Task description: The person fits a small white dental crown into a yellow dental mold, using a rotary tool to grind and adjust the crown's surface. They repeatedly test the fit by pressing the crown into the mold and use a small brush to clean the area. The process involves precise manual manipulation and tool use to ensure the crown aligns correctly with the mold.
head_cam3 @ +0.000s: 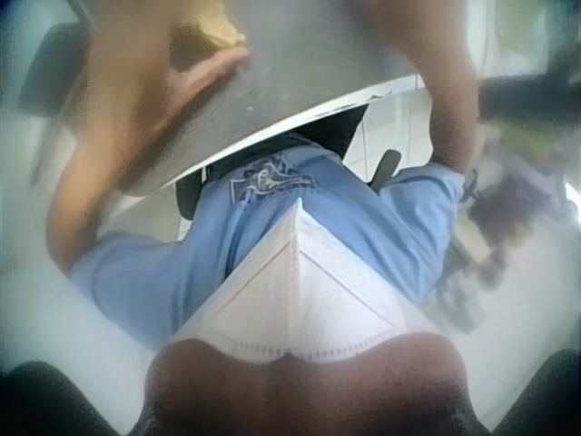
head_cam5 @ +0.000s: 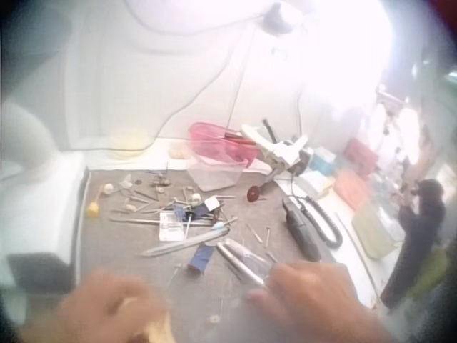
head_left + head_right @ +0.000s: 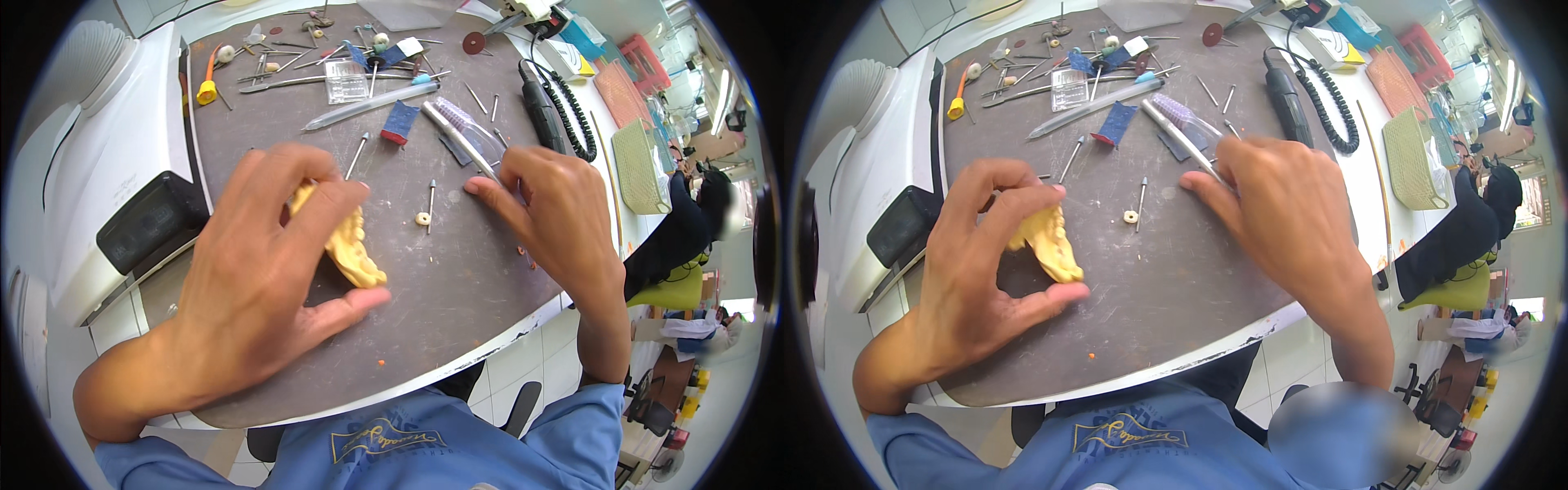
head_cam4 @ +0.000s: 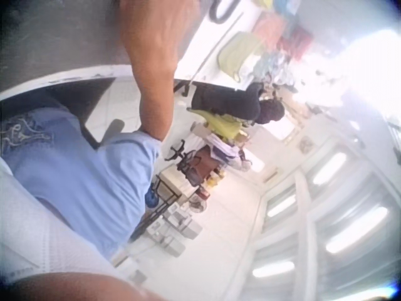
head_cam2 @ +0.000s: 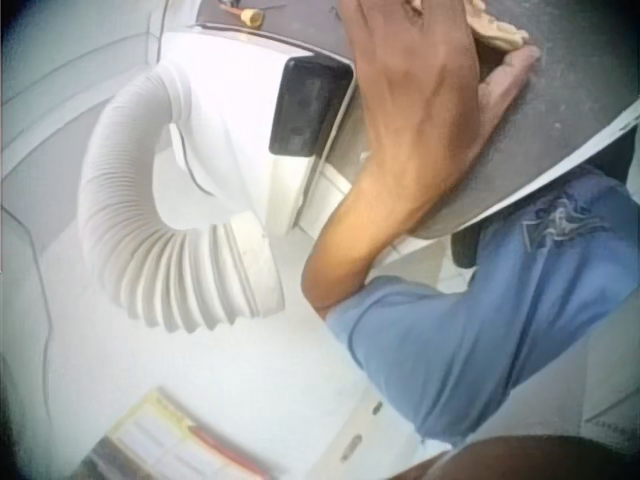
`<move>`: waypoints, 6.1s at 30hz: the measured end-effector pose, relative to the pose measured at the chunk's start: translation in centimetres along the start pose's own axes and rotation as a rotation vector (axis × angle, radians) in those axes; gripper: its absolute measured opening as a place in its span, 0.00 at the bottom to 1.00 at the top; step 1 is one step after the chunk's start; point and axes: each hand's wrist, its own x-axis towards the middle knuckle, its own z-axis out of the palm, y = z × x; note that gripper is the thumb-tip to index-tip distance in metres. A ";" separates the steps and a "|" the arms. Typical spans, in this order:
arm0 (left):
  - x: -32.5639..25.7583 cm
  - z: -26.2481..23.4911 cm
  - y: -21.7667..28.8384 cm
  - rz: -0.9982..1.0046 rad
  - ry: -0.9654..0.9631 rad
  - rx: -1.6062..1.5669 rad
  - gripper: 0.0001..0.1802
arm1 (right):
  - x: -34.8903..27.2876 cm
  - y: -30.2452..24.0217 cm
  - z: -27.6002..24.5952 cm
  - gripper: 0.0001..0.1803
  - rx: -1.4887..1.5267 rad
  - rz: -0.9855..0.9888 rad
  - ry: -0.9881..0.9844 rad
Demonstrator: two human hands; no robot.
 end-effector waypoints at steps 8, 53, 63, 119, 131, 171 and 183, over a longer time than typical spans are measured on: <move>0.1 1.0 -0.3 0.043 0.061 -0.089 0.44 | 0.3 -2.6 1.4 0.10 0.351 -0.225 -0.053; 0.4 3.3 -1.6 0.159 0.203 -0.241 0.46 | 1.8 -3.7 1.8 0.09 1.441 0.239 -0.547; 0.3 3.1 -1.4 0.083 0.191 -0.305 0.46 | 1.5 -4.2 1.7 0.10 1.362 0.242 -0.402; 0.7 2.8 -1.6 0.127 0.233 -0.286 0.45 | 1.1 -3.9 1.8 0.04 0.875 -0.072 -0.211; 0.8 4.1 -2.2 0.192 0.325 -0.208 0.45 | 1.1 -3.9 1.9 0.03 0.946 -0.011 -0.316; 3.0 1.1 2.4 -0.060 -0.027 -0.438 0.46 | 0.5 -1.4 5.4 0.31 2.143 0.013 -0.364; 5.1 1.6 1.9 -0.264 0.249 -0.888 0.30 | 3.9 0.3 0.5 0.37 1.783 0.072 -0.201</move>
